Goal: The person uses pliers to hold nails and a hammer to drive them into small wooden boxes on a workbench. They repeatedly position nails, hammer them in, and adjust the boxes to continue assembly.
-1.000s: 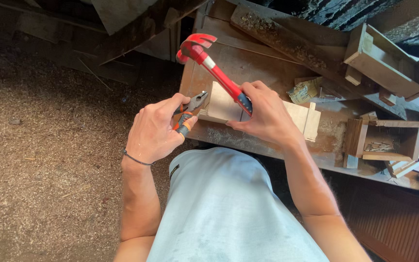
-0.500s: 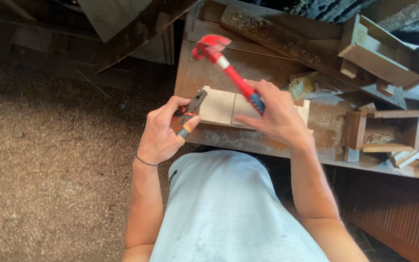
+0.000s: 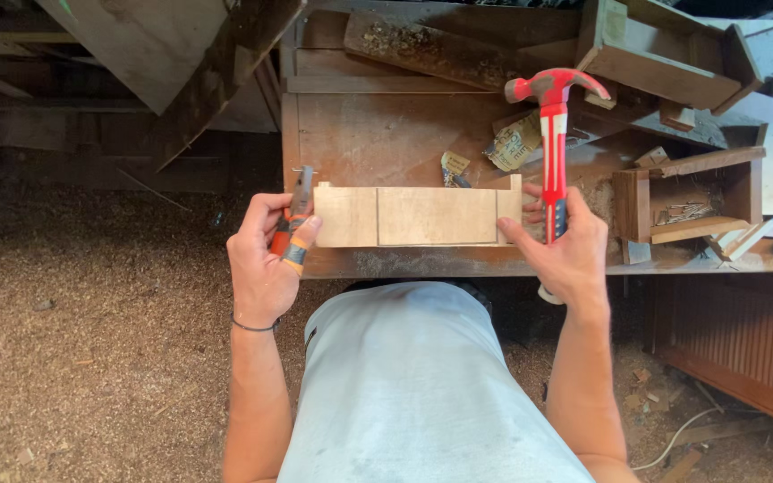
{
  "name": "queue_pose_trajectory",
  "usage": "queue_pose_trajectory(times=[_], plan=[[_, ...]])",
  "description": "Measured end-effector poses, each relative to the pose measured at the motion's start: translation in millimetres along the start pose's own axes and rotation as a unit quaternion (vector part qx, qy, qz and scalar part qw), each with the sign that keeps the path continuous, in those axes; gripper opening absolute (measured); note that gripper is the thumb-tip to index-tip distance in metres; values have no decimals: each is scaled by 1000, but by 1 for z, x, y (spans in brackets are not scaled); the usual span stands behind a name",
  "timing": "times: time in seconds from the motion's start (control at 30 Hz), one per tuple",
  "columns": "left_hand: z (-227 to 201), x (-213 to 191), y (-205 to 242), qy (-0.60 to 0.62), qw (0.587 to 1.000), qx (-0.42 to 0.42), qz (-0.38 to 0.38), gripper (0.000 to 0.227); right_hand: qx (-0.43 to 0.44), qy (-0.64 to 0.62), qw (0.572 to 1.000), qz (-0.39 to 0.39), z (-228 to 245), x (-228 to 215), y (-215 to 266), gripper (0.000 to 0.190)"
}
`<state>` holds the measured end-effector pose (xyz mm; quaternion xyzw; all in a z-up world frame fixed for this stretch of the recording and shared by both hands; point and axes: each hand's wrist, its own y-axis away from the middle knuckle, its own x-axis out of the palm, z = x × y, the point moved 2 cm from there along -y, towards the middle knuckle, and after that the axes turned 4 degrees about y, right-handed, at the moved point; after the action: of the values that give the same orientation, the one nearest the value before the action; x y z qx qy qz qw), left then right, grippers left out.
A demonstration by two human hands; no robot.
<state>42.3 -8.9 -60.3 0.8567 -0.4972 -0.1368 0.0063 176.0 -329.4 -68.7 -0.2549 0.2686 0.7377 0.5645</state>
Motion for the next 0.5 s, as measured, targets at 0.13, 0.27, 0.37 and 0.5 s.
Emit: queue_pose_trajectory(times=[0.13,0.27,0.37,0.5], plan=[[1,5,0,3,1000,12,-19,28,15,1,1000,-6,2,3,7,58],[8,4,3,57,998,-2,-13,29,3,43,999,10,3,1,11,71],[14,4,3,83,996,-18,-14,29,-58,24,998,15,3,1,13,81],[19,3,1,121,992,-24,-18,28,-67,32,997,8,-4,4,16,80]])
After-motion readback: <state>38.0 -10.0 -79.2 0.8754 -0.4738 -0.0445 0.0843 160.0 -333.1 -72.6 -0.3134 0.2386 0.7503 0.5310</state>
